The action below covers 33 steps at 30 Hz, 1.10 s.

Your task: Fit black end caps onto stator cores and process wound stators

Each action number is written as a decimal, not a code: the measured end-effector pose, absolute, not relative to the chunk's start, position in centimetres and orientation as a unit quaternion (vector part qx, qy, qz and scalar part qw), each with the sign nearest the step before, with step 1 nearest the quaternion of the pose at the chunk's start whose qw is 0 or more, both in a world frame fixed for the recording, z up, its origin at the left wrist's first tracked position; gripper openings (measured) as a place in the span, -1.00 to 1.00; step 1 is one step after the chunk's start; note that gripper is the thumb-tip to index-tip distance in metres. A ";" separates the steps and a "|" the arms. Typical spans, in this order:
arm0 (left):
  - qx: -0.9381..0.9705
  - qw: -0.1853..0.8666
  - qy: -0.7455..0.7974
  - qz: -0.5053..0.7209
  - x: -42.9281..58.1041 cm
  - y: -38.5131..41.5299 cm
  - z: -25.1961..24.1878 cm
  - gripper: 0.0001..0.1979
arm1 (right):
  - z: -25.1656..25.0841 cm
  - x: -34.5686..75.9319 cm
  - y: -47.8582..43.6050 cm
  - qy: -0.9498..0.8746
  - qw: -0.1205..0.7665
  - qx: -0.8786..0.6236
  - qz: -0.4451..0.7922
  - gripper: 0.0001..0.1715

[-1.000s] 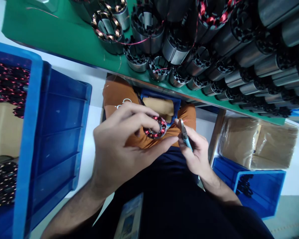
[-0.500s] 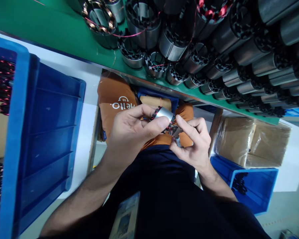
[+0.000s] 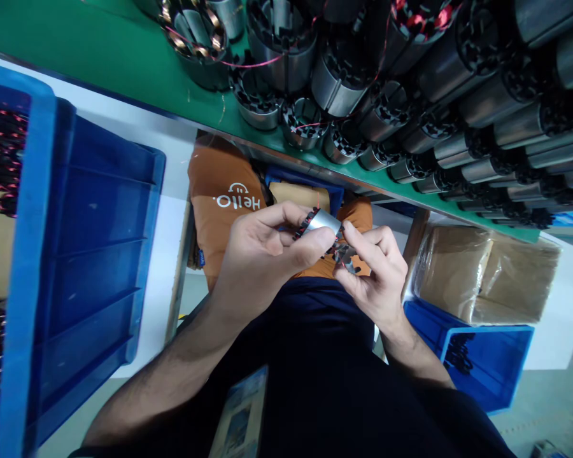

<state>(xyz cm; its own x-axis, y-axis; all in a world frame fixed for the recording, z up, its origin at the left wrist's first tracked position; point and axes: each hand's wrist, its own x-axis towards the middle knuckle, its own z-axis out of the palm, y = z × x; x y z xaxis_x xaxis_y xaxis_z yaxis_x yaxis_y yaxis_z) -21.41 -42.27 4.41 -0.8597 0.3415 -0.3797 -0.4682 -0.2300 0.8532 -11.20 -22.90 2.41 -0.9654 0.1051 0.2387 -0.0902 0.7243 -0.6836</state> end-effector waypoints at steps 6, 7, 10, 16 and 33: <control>-0.076 0.214 0.578 0.784 -21.5 -41.8 3.1 -0.66 | 2.1 -11.8 -22.3 -0.911 0.060 0.010 0.409 -0.37; -0.086 0.195 0.584 0.783 -21.6 -42.1 2.7 -0.64 | 2.0 -11.9 -22.1 -0.909 0.030 0.003 0.415 -0.31; -0.104 0.139 0.597 0.783 -21.9 -46.0 1.6 -0.56 | 1.2 -11.8 -20.9 -0.916 -0.061 -0.039 0.394 -0.10; -0.100 -0.130 0.833 0.528 -23.5 -64.9 2.7 -0.66 | -2.5 -11.0 -18.2 -0.939 -0.117 -0.048 0.321 0.03; -0.177 0.086 0.943 0.268 -29.8 -75.3 -2.0 -0.65 | -4.4 -11.1 -18.7 -0.939 -0.160 -0.010 0.305 -0.11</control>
<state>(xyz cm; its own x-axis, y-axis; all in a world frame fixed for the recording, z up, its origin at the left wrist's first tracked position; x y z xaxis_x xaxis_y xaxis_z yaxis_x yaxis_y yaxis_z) -29.80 -75.31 -1.97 -0.9222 -0.2885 -0.2574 -0.3807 0.7939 0.4741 -11.14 -18.66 -4.39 -0.9484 -0.0782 -0.3073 0.1174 0.8137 -0.5693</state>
